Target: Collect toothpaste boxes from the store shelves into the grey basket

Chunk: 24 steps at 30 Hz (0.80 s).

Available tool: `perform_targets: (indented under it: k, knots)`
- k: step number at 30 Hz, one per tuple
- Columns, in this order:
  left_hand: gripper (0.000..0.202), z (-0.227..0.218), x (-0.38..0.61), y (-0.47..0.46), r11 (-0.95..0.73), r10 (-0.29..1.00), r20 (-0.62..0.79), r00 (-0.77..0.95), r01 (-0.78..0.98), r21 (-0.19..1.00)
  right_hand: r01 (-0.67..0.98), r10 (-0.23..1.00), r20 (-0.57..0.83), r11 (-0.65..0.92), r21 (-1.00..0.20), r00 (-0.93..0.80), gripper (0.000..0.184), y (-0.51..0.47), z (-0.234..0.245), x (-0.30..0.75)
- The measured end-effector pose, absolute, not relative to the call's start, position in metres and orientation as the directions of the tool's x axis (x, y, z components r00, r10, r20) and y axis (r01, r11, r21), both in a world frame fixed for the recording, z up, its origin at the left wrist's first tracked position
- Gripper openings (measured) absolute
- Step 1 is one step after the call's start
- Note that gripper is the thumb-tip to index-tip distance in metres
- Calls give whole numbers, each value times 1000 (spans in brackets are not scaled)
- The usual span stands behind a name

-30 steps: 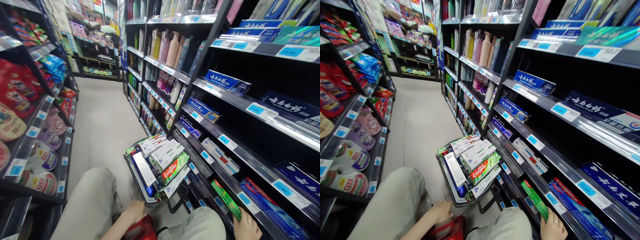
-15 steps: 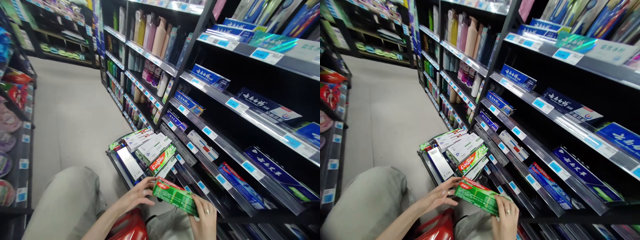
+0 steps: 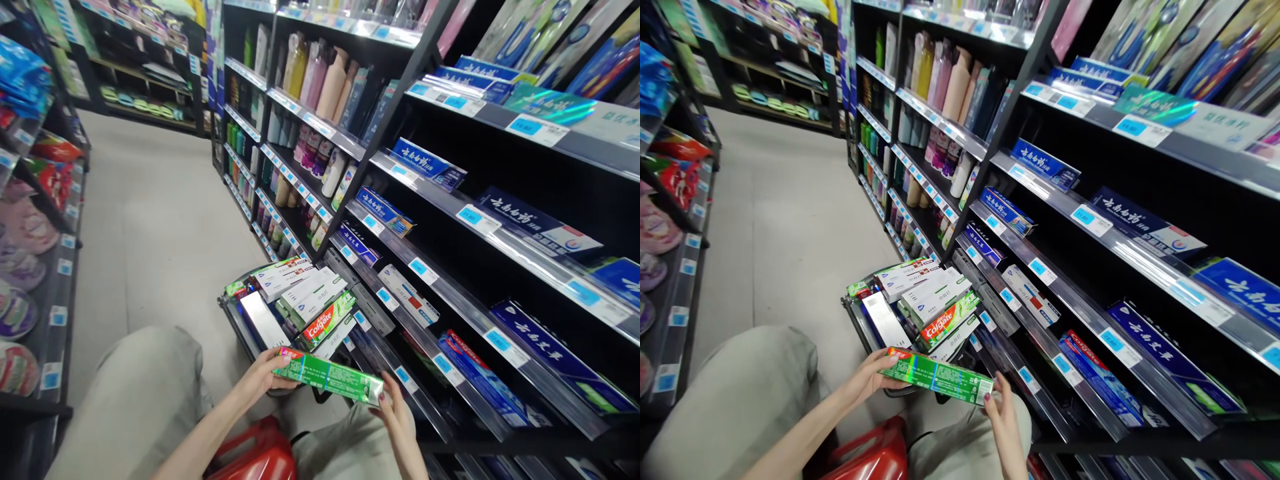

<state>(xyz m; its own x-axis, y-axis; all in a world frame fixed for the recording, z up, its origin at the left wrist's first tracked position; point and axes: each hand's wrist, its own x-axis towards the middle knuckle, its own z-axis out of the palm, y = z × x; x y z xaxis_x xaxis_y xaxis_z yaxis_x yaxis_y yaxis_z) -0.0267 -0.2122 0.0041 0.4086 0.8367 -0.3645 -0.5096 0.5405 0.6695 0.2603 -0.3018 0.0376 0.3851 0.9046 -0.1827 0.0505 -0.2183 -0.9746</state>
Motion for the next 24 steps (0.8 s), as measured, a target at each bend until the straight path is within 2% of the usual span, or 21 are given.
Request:
perform_targets:
  k: [2,4,8,12,16,20,24]
  knots:
    - [47,3,-27,-212,537,838,-357,413,-509,672,-208,891,-311,-253,-945,329,48,-305,21,255]
    - [48,1,-26,-212,539,835,-346,428,-505,675,-401,852,-360,-199,-894,379,32,-308,6,242]
    - [50,-4,-24,-211,541,829,-347,438,-474,695,-610,748,-434,-50,-791,501,27,-306,-18,226]
    - [50,-4,-21,-211,547,821,-354,449,-439,713,-613,763,-438,-70,-787,475,25,-305,-30,229]
    - [48,-5,-19,-212,543,822,-347,451,-439,716,-600,769,-390,-10,-800,507,20,-308,-35,231]
    - [54,-9,-22,-214,540,818,-333,468,-425,726,-572,807,-333,7,-820,487,29,-308,-39,230]
    - [71,-7,-28,-215,534,780,-236,580,-421,733,-491,825,-244,45,-870,509,41,-306,-39,231]
